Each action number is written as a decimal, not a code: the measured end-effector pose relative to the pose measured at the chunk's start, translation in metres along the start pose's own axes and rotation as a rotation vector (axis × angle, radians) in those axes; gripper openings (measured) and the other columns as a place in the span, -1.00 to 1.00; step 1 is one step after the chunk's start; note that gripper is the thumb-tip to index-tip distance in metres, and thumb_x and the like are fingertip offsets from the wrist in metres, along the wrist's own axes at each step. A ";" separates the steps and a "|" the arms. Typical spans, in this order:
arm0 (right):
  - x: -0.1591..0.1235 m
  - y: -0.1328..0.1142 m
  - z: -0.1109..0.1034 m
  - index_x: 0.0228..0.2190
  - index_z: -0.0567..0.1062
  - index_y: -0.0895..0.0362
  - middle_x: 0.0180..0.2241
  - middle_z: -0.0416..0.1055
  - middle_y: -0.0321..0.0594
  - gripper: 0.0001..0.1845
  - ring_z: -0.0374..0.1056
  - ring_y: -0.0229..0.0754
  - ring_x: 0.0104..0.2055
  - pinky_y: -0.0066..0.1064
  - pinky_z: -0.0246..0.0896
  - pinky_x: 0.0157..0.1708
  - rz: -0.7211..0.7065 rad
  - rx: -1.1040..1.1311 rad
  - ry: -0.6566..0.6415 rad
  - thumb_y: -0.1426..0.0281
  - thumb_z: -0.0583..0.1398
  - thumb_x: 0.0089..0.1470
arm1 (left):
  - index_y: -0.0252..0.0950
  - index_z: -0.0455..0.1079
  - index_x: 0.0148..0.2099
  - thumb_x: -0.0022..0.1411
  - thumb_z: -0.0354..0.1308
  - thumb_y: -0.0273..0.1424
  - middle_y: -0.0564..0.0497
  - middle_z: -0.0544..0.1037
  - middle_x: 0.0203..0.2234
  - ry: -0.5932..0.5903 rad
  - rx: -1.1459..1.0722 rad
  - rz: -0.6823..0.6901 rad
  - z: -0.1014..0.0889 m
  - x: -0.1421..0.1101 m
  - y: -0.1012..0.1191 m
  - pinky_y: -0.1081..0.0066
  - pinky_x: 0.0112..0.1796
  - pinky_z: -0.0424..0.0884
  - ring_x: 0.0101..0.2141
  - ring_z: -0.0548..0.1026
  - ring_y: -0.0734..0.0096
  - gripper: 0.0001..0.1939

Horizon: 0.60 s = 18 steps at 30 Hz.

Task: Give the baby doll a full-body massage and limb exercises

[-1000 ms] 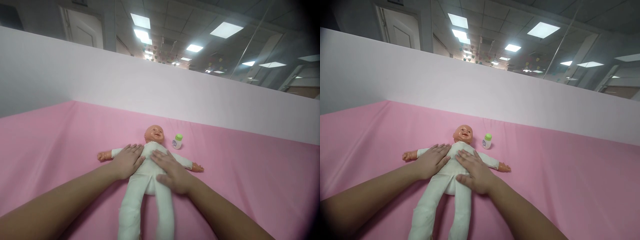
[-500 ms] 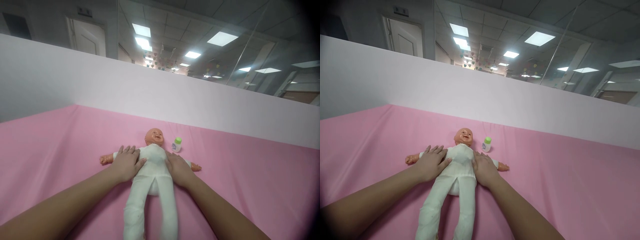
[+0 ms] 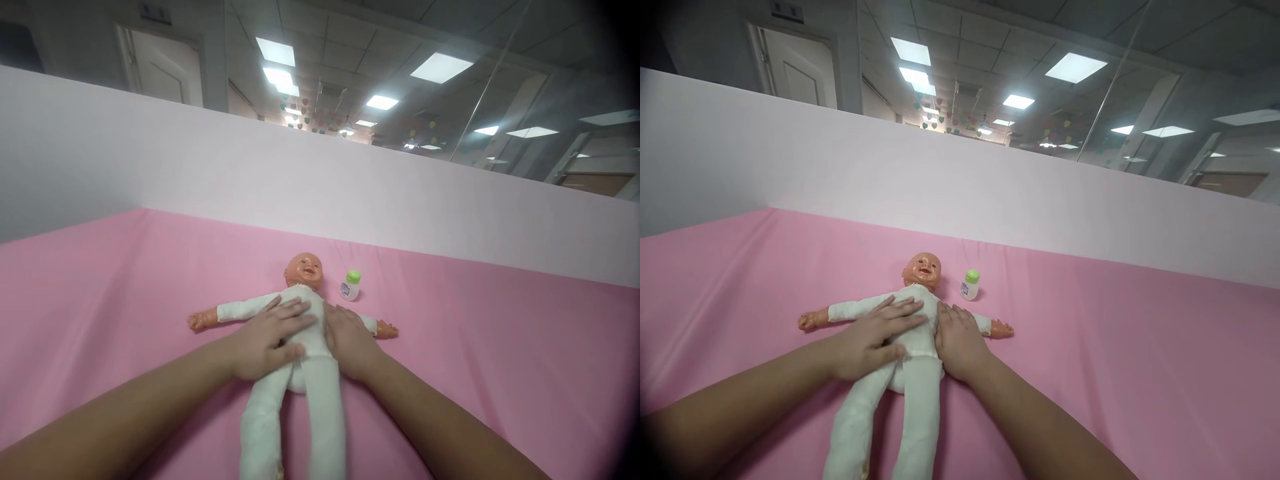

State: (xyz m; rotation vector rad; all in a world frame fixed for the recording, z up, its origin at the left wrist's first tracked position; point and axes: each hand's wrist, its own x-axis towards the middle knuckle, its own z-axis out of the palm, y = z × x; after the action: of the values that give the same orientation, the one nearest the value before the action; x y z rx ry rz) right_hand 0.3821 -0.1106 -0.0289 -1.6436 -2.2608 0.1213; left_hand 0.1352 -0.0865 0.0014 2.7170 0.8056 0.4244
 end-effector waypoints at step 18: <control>-0.036 -0.051 -0.034 0.31 0.30 0.02 0.36 0.24 -0.17 -0.40 0.03 -0.06 0.46 -0.07 -0.39 0.47 -0.772 0.264 -0.157 0.06 0.10 0.35 | -0.33 0.06 0.49 0.50 -0.25 0.06 -0.19 0.23 0.39 0.160 0.107 -0.251 0.014 0.005 -0.039 0.01 0.35 0.07 0.37 0.20 0.06 -0.25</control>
State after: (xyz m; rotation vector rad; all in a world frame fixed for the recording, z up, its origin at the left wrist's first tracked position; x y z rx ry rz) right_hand 0.3561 -0.1653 0.0089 -0.5797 -2.6843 0.3409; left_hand 0.1257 -0.0546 -0.0235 2.6537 1.2275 0.5606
